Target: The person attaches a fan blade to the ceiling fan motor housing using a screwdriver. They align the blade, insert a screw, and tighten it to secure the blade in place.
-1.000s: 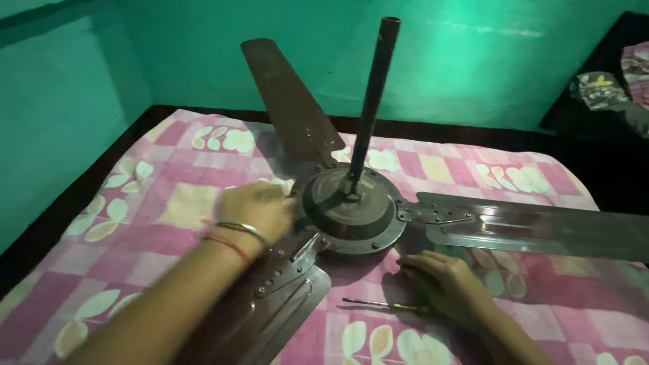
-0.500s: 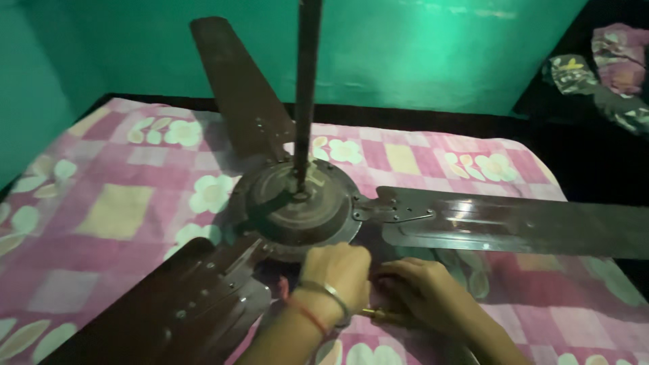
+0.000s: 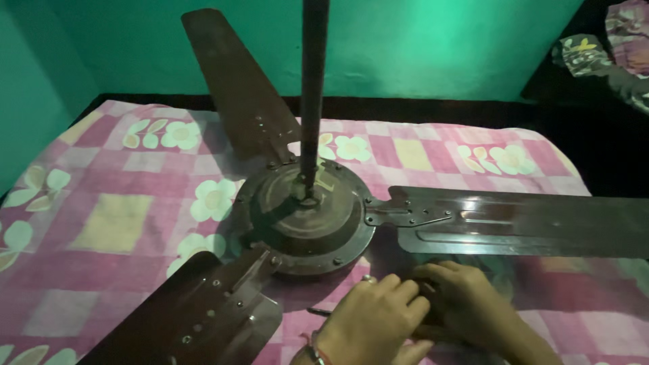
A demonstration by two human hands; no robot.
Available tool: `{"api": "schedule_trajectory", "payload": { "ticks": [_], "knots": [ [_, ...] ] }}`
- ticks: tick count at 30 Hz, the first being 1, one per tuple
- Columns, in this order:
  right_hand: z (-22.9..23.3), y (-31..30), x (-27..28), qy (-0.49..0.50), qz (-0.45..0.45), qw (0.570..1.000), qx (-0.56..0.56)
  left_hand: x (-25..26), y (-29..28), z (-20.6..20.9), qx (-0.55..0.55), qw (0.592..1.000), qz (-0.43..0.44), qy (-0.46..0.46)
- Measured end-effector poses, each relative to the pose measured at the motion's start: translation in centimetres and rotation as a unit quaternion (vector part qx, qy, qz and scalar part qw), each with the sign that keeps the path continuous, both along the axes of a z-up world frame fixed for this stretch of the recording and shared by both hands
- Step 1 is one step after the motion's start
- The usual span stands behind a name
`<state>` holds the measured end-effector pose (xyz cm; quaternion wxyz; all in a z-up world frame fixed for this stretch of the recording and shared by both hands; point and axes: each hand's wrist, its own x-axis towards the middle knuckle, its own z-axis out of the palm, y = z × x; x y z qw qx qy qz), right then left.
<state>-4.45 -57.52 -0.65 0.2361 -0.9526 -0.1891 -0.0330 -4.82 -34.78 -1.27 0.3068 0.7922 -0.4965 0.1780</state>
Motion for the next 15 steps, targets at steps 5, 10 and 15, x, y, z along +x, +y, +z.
{"api": "schedule_trajectory", "payload": {
  "ticks": [5,10,15],
  "knots": [
    [0.0,-0.5,-0.2,0.028,-0.089,0.990,0.103,-0.2,-0.6,-0.7,0.068,0.991,0.051,-0.099],
    [-1.7,-1.7,0.3,0.106,-0.148,0.941,0.286,-0.7,-0.6,-0.5,0.122,0.974,0.154,-0.112],
    [-3.3,-2.6,0.5,0.007,-0.129,0.960,0.250,-0.8,-0.4,0.7,0.169,0.972,0.164,-0.012]
  ]
}}
